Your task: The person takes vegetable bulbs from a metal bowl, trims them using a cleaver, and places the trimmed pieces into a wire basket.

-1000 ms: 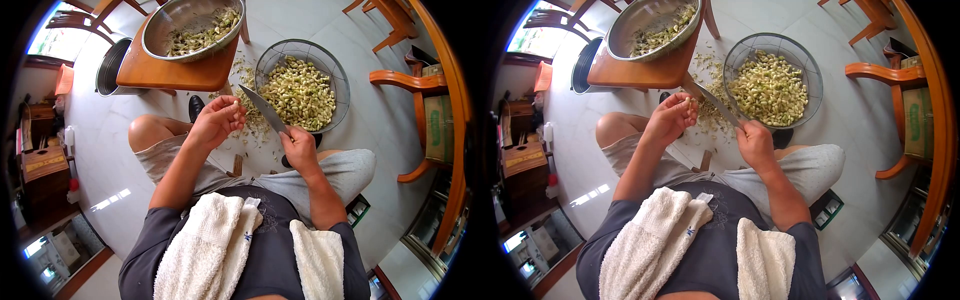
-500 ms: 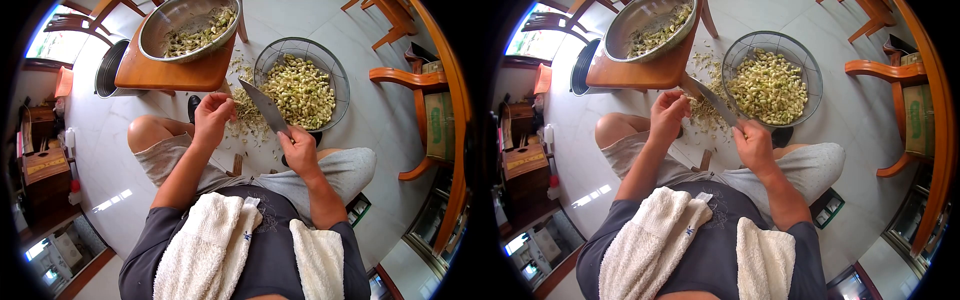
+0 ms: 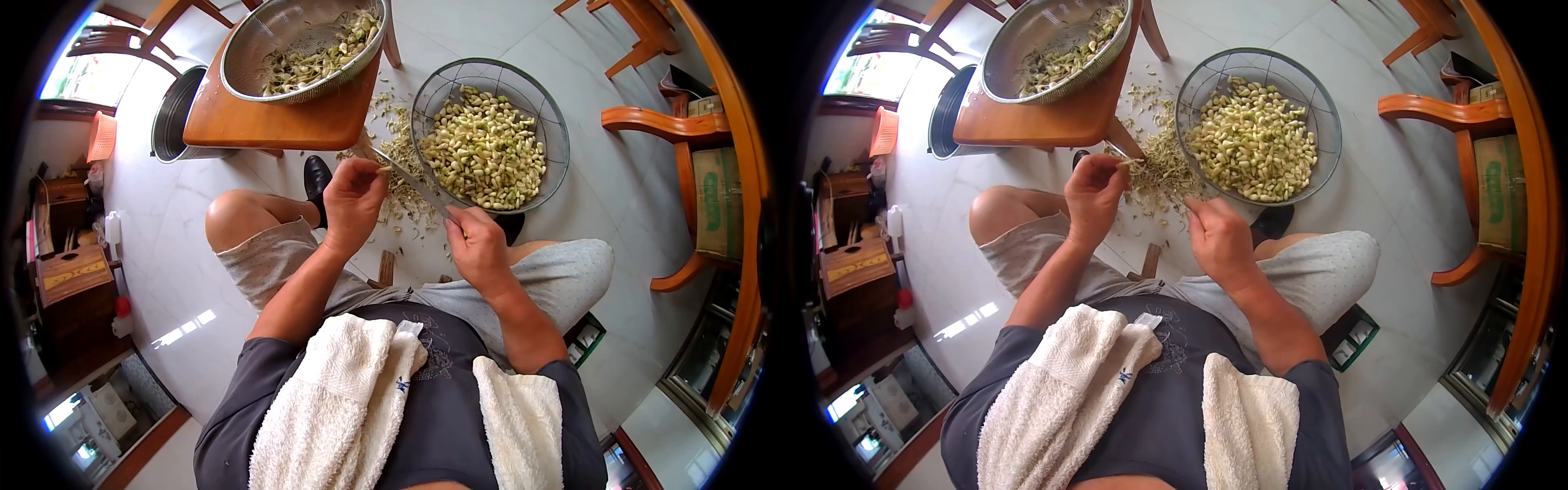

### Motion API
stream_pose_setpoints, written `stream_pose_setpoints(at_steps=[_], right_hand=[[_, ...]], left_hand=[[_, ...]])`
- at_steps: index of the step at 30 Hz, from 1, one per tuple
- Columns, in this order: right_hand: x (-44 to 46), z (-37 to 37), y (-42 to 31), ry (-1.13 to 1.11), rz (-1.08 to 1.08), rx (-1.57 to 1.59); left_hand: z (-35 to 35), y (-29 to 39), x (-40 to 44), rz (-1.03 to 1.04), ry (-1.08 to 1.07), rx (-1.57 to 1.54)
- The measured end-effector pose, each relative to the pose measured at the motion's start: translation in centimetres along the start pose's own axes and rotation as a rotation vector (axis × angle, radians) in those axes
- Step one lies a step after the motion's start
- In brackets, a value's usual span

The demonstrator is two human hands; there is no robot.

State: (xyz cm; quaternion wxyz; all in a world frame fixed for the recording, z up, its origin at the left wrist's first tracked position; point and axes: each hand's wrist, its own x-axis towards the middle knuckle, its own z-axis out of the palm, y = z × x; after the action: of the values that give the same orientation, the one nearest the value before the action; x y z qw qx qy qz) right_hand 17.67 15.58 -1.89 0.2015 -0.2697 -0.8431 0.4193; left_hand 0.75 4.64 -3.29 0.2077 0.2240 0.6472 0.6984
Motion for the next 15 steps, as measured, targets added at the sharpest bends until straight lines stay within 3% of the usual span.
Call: stream_pose_setpoints(at_steps=[2,5,8,11,15], right_hand=[[-0.1,0.2,-0.1,0.000,0.019,-0.049],[-0.3,0.5,2.7,-0.290,0.140,-0.338],[-0.2,0.0,2.8,-0.348,0.217,-0.316],[-0.5,0.6,3.2,-0.387,0.122,-0.388],[-0.7,1.8,3.9,-0.599,0.133,-0.414]], left_hand=[[0.1,0.3,-0.1,0.021,0.018,0.026],[0.0,0.7,-0.1,0.029,0.026,0.068],[0.4,0.8,0.7,0.035,-0.019,0.020],[3.0,2.3,2.2,0.059,-0.086,0.136],[8.8,2.5,5.9,0.061,-0.229,0.306]])
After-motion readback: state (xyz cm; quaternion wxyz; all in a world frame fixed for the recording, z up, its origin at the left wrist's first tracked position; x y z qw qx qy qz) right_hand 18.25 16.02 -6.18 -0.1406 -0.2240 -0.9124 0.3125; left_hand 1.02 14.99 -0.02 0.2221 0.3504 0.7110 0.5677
